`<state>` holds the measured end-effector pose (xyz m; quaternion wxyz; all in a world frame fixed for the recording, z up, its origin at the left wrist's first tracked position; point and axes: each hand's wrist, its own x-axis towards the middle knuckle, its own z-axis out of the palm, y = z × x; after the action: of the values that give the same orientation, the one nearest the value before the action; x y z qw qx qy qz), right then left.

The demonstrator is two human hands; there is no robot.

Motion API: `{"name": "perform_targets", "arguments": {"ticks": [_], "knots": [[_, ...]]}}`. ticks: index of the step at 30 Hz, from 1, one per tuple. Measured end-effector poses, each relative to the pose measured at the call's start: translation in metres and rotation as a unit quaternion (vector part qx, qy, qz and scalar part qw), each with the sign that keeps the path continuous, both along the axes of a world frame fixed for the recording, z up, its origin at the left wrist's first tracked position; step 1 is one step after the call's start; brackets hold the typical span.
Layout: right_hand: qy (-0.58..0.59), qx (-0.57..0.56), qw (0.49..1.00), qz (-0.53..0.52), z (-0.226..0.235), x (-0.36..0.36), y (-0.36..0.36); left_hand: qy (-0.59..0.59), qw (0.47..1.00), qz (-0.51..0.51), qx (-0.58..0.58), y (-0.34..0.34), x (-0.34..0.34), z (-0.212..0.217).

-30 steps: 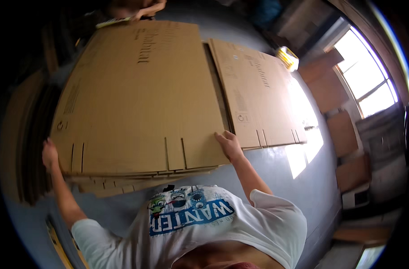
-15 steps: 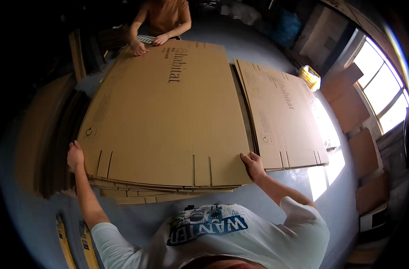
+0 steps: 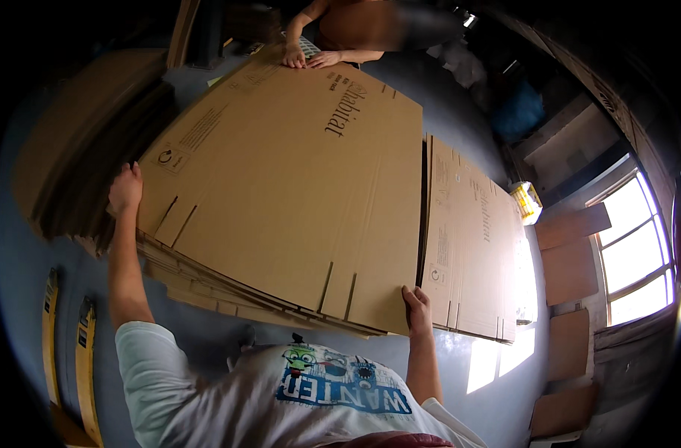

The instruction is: The person lifts and stacks flattened cardboard boxes from a pile on the floor. They repeatedly pick up individual boxes and place them onto a growing stack while another person works nearby.

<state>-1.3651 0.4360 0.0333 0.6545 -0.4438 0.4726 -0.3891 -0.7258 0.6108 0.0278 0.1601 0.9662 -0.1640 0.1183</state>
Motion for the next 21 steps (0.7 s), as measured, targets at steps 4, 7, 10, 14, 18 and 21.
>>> {"name": "perform_targets", "arguments": {"ticks": [4,7,10,14,18,21], "knots": [[0.017,-0.003,1.0,0.022,-0.024,-0.023,-0.018,0.013,1.0,-0.014,-0.014,-0.001,0.002,0.0],[0.0,0.012,1.0,0.013,-0.016,-0.009,-0.011,0.0,1.0,-0.011,-0.013,0.003,0.005,-0.004],[-0.02,0.02,1.0,0.002,-0.004,-0.002,-0.006,0.004,1.0,-0.01,-0.014,-0.001,0.004,-0.001],[-0.008,0.003,1.0,0.002,-0.007,-0.004,-0.004,-0.001,1.0,-0.017,-0.01,0.003,0.006,-0.002],[0.011,-0.002,1.0,-0.023,-0.01,-0.002,-0.002,-0.008,1.0,-0.013,-0.004,0.003,0.003,-0.004],[0.018,-0.009,1.0,-0.021,-0.01,-0.003,-0.003,0.002,1.0,-0.018,0.002,0.007,0.002,-0.001]]}}
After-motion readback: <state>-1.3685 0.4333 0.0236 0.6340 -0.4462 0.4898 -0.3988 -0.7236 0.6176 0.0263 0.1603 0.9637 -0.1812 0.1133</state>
